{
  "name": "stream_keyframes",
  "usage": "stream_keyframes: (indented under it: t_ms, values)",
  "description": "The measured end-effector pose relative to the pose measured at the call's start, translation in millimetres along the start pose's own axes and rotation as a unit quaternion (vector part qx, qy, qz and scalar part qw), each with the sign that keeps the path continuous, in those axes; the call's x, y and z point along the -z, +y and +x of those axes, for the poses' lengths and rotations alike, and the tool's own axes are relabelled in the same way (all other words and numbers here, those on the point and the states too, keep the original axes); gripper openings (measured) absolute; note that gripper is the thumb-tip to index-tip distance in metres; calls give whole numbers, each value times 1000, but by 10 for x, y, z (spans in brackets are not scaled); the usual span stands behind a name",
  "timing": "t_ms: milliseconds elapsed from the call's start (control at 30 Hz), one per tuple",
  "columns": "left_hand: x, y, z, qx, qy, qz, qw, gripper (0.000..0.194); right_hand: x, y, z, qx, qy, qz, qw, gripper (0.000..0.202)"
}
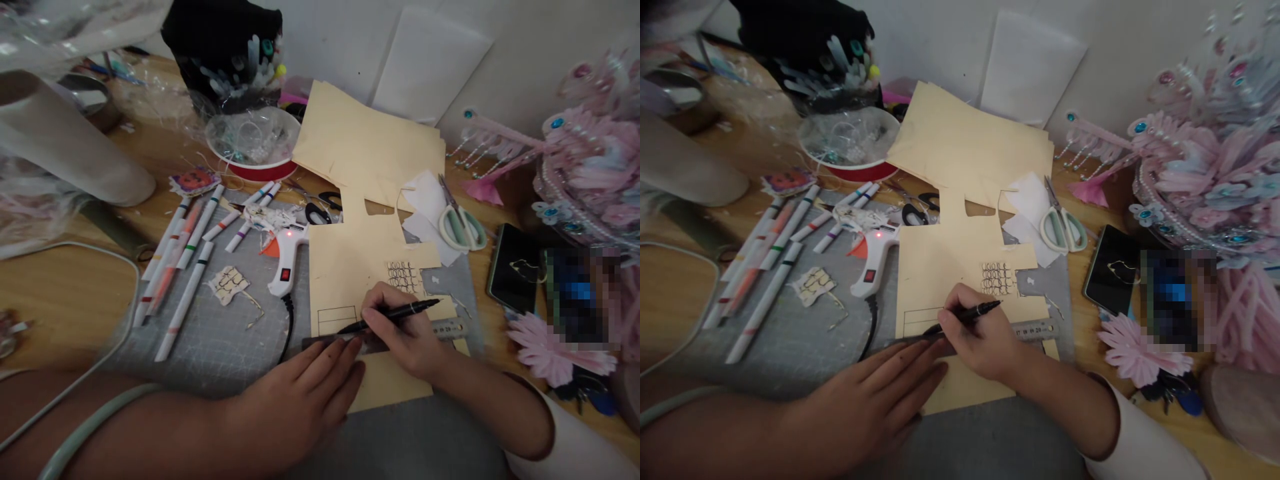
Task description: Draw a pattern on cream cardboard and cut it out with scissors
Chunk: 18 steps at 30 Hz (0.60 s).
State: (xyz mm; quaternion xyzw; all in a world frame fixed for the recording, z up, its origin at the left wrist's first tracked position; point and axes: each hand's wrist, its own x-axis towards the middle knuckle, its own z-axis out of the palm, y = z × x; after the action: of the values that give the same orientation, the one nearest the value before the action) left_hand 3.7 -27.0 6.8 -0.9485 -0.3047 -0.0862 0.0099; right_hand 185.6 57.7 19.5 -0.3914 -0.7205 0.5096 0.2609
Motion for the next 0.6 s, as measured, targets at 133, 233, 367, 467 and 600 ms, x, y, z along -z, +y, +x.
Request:
stream_keyframes:
  t_ms: [133,233,367,467,600]
  values:
    - [1,2,-3,7,2,-4,1000,41,37,30,-7,3,23,6,1000,22]
    - [8,-3,0,10,4,-7,1000,41,52,45,-3,4,40,-1,999,23]
    - [9,-7,5,4,0,-7,1000,42,64,47,7,17,52,-5,999,23]
    - [6,-6,5,11,3,-9,1000,41,75,49,13,15,51,-2,999,24]
    - [12,-7,8,4,2,-10,1000,41,77,65,9,15,50,5,999,23]
